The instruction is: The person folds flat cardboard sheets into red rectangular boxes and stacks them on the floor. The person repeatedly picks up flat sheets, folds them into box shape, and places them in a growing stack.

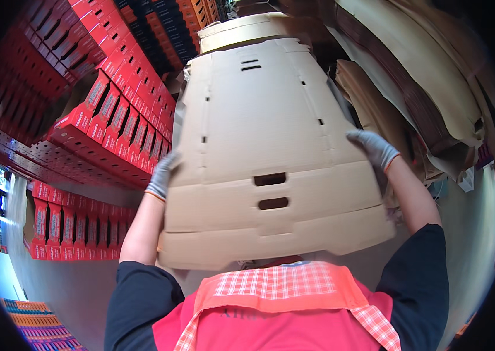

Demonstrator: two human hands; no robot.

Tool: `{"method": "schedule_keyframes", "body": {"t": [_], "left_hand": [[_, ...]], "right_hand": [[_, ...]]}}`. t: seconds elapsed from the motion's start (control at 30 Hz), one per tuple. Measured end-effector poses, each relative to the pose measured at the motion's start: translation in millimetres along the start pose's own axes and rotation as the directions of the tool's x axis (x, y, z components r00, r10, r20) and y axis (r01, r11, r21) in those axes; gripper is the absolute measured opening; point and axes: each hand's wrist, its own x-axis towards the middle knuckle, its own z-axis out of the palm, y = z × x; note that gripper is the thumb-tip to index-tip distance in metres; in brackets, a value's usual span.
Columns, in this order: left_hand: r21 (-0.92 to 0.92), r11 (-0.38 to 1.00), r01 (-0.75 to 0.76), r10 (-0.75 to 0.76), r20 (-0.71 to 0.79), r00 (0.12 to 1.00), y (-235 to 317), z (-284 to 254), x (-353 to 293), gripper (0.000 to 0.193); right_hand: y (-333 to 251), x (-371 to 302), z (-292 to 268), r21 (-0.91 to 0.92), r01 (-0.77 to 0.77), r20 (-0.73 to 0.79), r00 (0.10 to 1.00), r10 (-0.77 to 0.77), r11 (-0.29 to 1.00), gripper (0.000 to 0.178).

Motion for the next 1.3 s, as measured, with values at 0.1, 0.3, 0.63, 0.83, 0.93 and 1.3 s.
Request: {"method": "schedule_keyframes", "body": {"t": [0.1,0.3,0.63,0.83,0.93,1.3], "left_hand": [[0.043,0.995,0.091,-0.098,0.200,0.975,-18,27,-15,0.045],[0.955,0.294,-0.030,0.282,-0.056,0.958,-41,221,-57,0.083],[0.549,-0.395,-0.737,0.427,0.820,0.382,-17,-10,-75,0.069],[0.542,-0.068,-0.838,0.249,0.822,0.512,35,91,-98,0.044],[0.535,0.015,-0.844,0.582,0.682,0.443,64,119,-104,0.019],[0.667,0.380,-0.640,-0.620,0.698,0.359,62,121,-218,0.069]], "right_hand": [[6,-13,21,-0.174,0.047,-0.008,0.999,-0.049,0.984,0.037],[78,7,179,-0.976,0.183,0.062,0.750,-0.658,0.117,0.093],[16,-62,-10,-0.786,0.429,0.575,0.243,-0.781,-0.445,0.045],[2,-72,39,-0.607,0.734,0.745,0.391,-0.541,-0.305,0.026],[-14,-79,75,-0.612,0.790,0.404,0.273,-0.873,-0.037,0.030],[-12,-214,131,-0.655,0.755,0.653,0.548,0.523,0.027,0.054]]}}
